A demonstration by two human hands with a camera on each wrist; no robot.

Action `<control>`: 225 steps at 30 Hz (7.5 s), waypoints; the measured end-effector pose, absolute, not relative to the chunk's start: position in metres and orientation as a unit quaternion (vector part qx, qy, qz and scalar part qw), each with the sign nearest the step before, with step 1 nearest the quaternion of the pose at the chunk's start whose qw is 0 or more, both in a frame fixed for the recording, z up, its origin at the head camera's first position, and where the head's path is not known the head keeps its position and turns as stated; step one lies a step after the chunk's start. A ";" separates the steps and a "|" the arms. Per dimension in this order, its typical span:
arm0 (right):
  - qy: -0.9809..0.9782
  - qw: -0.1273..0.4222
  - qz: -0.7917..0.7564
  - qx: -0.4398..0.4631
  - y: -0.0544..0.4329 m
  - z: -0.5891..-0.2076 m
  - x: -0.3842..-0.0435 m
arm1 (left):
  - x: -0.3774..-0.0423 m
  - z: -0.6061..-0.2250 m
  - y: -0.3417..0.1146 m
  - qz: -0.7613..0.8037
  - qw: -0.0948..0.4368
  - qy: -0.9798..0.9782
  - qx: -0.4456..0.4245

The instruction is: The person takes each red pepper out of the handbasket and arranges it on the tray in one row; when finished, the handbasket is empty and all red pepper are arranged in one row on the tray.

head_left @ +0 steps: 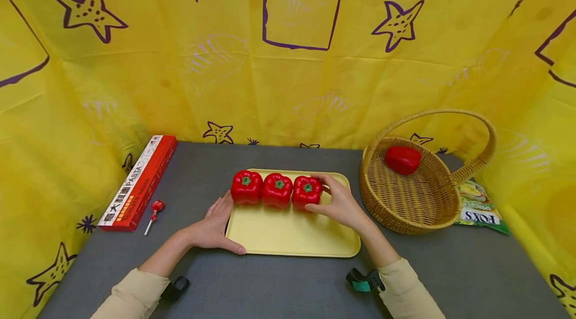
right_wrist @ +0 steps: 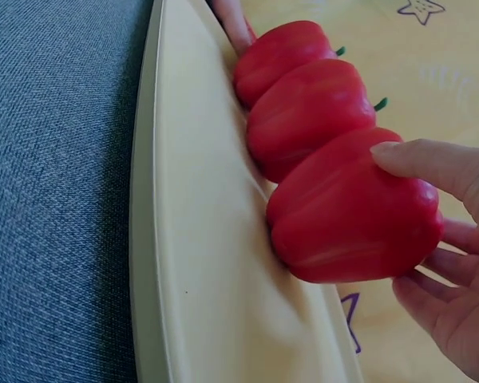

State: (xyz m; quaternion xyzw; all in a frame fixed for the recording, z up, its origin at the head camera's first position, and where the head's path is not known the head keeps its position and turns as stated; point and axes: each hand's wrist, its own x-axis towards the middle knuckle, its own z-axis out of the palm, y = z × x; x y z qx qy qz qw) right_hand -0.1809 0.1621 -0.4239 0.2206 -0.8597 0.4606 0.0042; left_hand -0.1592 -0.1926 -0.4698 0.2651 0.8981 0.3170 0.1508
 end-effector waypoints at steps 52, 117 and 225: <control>-0.884 0.030 0.413 0.216 0.196 -0.401 -0.175 | -0.160 -0.471 -0.192 0.318 0.141 0.898 0.271; -0.961 -0.020 0.257 0.100 0.326 -0.337 -0.213 | -0.161 -0.474 -0.192 0.325 0.134 0.893 0.280; -0.972 -0.037 0.224 0.062 0.363 -0.355 -0.224 | -0.161 -0.474 -0.193 0.327 0.134 0.893 0.279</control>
